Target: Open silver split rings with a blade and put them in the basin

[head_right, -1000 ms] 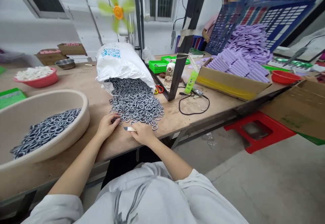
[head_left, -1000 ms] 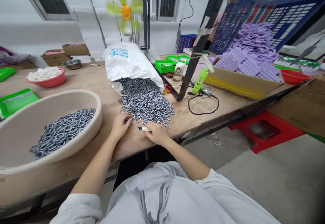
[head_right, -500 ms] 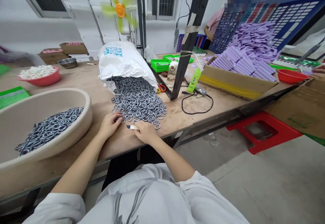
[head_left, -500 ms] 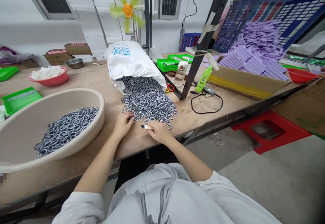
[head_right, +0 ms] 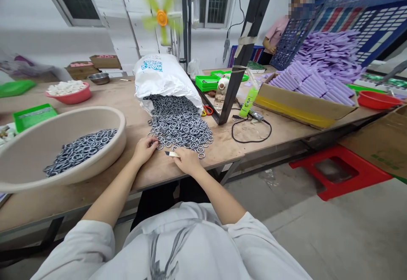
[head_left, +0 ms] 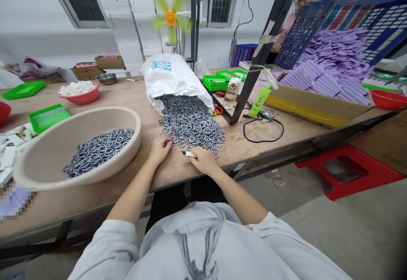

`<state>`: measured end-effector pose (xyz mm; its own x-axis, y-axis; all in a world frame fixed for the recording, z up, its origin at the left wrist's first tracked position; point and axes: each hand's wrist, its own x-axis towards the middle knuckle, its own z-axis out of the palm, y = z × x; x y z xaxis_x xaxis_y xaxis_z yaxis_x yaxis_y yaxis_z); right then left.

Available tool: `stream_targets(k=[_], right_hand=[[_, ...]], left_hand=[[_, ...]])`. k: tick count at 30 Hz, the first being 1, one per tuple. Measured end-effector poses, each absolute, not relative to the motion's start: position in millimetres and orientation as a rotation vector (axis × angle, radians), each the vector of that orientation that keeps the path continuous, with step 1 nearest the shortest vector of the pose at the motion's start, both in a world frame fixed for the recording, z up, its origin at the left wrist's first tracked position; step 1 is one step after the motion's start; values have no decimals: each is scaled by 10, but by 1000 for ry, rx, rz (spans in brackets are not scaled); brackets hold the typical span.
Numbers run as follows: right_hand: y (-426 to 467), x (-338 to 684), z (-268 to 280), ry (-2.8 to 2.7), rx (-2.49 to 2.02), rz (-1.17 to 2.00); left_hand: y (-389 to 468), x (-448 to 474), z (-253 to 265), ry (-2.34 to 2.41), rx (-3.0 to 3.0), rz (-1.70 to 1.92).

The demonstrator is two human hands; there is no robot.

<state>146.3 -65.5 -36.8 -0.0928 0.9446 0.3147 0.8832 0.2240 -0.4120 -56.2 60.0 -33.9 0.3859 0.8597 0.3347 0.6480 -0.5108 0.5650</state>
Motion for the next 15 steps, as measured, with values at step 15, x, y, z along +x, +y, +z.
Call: stream_targets(k=[15], right_hand=[[-602, 1500, -433, -1886, -1612, 199]], left_hand=[[649, -596, -427, 1363, 2254, 892]])
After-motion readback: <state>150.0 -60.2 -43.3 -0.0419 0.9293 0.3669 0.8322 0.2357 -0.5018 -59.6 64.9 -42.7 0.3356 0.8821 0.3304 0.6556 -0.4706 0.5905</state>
